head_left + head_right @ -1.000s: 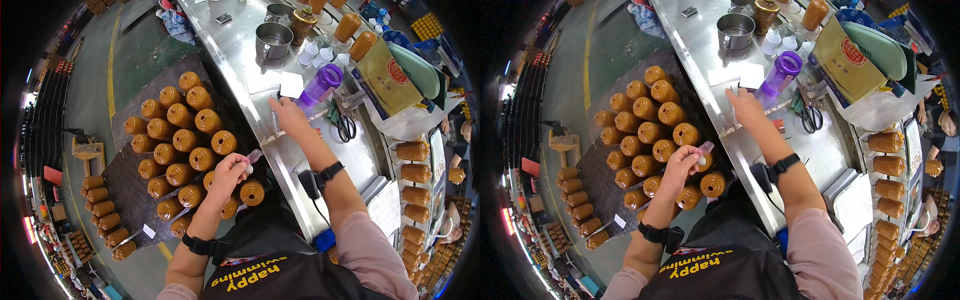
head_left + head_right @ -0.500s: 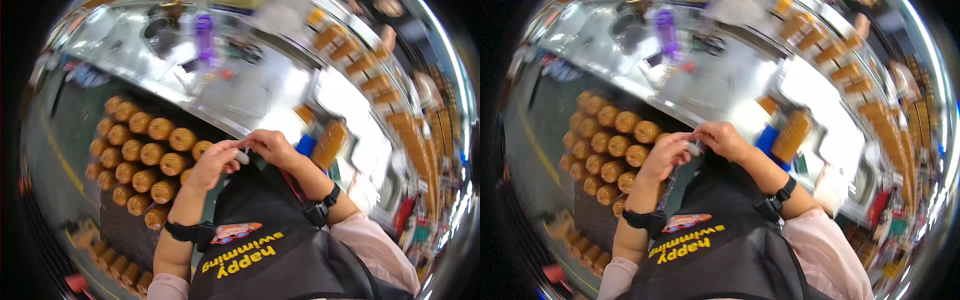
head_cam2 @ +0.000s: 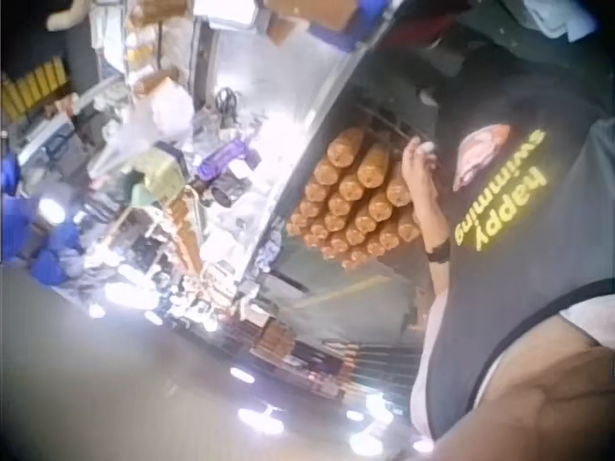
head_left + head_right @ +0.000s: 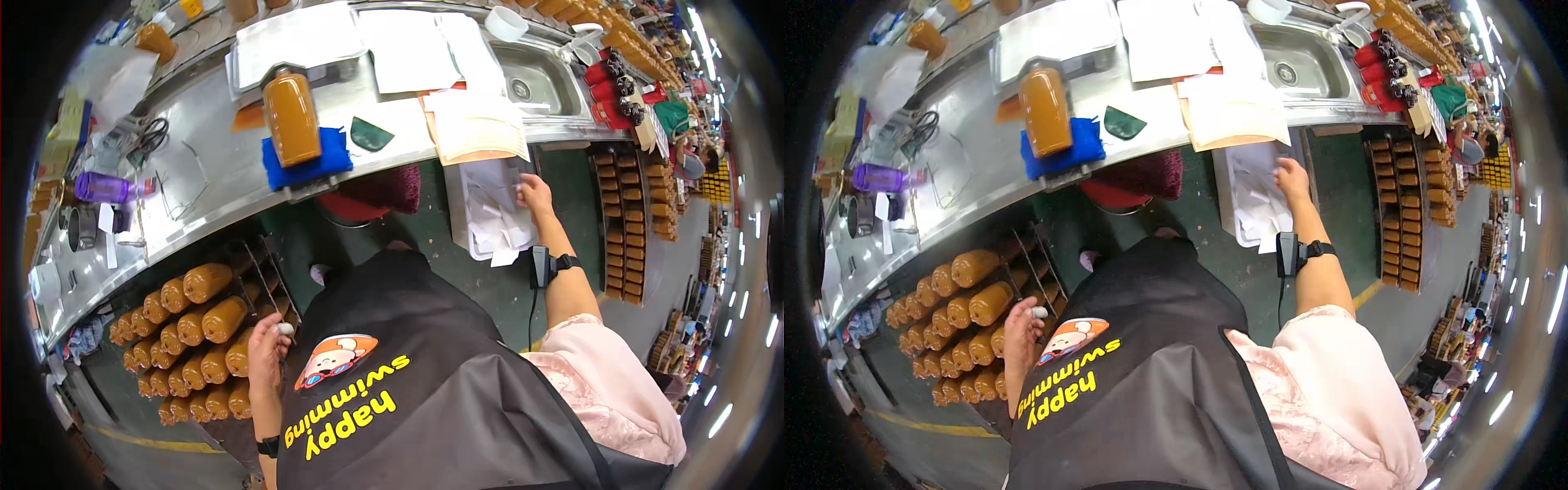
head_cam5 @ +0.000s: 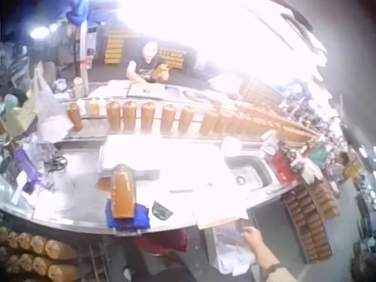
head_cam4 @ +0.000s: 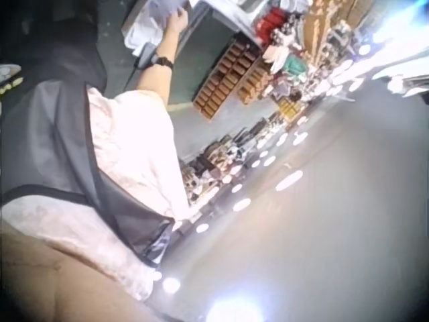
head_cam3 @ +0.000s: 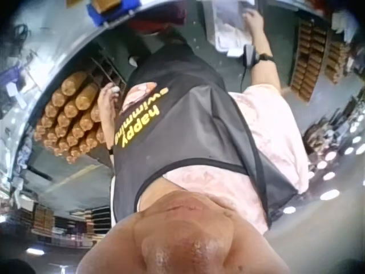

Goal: The person lifts a board, puts a small item into a plastic bag, and writes on a slip of paper. They then pick up a pen and a small item from a container, write on another paper, and pull a pallet jack through the warehouse.

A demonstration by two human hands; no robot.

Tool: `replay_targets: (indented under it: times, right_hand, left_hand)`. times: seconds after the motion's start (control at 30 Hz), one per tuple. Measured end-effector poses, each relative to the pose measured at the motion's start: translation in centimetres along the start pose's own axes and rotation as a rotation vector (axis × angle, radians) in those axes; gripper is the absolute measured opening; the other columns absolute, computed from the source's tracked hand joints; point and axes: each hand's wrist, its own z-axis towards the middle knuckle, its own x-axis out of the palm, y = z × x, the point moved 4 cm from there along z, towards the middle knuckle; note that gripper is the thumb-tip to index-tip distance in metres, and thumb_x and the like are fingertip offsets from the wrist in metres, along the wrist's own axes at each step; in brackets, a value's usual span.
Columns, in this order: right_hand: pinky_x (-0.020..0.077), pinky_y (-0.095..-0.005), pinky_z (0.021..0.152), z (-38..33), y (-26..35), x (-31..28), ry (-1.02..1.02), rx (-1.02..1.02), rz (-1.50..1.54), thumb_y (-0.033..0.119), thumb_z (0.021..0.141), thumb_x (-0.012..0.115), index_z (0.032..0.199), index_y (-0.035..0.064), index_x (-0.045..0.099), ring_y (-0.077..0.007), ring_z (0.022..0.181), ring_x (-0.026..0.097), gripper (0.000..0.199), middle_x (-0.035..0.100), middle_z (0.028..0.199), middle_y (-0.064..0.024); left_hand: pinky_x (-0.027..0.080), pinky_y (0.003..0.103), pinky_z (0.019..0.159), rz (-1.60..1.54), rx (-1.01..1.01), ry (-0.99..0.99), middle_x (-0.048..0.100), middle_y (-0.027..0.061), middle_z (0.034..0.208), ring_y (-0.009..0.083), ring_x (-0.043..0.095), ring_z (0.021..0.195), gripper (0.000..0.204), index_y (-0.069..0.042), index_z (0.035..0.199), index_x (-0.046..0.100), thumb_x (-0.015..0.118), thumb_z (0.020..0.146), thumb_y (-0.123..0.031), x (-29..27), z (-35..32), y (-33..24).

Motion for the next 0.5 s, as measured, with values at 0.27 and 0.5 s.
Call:
replay_targets:
  times: [0.27,0.5]
  right_hand:
    - [0.0299,-0.0411,0.105,12.0,-17.1,-31.9,-0.04,0.074,-0.931,0.043,0.075,0.057,0.126,0.009,0.05,-0.0353,0.13,0.032,0.062,0.028,0.142,-0.0223]
    - [0.0462,-0.0468,0.084,4.5,-15.9,-34.0,-0.123,-0.1,-1.256,0.022,0.085,0.049,0.103,0.0134,0.063,-0.0379,0.095,0.057,0.024,0.057,0.107,-0.0174]
  left_hand:
    - [0.042,0.018,0.051,-0.006,-0.107,-0.179,0.062,0.0039,0.087,0.0073,0.055,0.064,0.027,-0.004,0.113,0.052,0.051,0.089,-0.018,23.6,-13.8,16.6]
    - [0.042,0.02,0.053,0.066,-0.17,-0.264,0.06,0.0015,0.083,0.0074,0.055,0.066,0.028,-0.006,0.11,0.055,0.055,0.088,-0.022,25.0,-24.0,25.3]
